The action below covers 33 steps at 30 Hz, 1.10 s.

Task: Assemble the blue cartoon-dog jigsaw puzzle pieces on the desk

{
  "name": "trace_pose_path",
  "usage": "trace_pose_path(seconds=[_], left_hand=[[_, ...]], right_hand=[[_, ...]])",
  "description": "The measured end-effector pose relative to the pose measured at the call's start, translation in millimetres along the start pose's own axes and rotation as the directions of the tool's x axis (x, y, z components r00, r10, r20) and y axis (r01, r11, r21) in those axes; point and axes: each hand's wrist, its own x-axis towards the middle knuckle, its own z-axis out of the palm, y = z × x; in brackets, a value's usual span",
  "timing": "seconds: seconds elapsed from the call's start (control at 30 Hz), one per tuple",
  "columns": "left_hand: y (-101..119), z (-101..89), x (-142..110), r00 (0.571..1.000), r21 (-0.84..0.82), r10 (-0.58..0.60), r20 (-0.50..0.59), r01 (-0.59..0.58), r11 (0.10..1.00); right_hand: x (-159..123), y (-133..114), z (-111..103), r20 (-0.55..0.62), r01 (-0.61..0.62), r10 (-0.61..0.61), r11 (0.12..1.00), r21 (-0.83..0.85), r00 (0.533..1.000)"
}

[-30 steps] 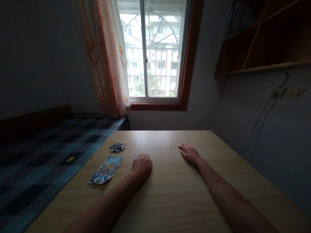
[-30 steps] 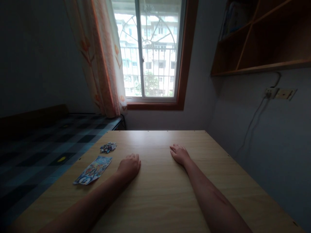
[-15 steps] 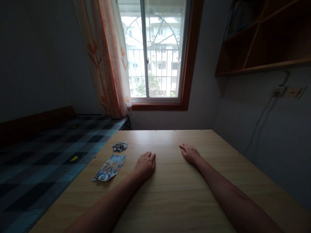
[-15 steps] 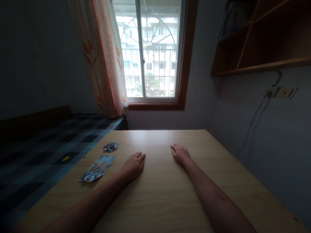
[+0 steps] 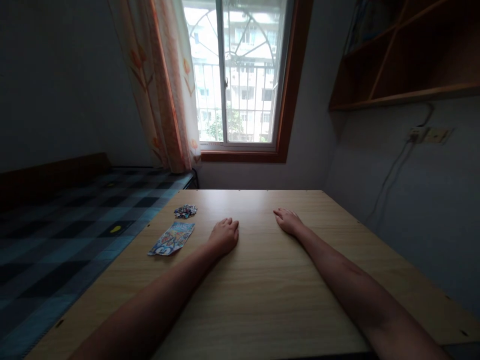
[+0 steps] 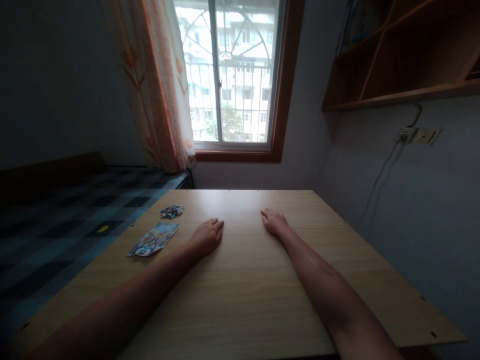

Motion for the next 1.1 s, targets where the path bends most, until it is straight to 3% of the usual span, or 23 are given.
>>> trace_pose_path(seconds=[0.37, 0.67, 1.1], left_hand=[[10, -11.0, -3, 1.000, 0.022, -0.015, -0.013, 0.016, 1.000], [19, -10.4, -7, 0.993, 0.013, -0.118, -0.026, 0.119, 0.993], [14, -7.4, -8, 0.992, -0.056, -0.110, -0.061, 0.106, 0.993]], right_hand=[[-36, -9, -2, 0.101, -0.124, 0.126, 0.992, -0.030, 0.987], [-34, -40, 5, 0.074, -0.302, 0.303, 0.953, -0.023, 0.950], [-43, -28, 3, 0.037, -0.156, 0.156, 0.988, -0.013, 0.987]])
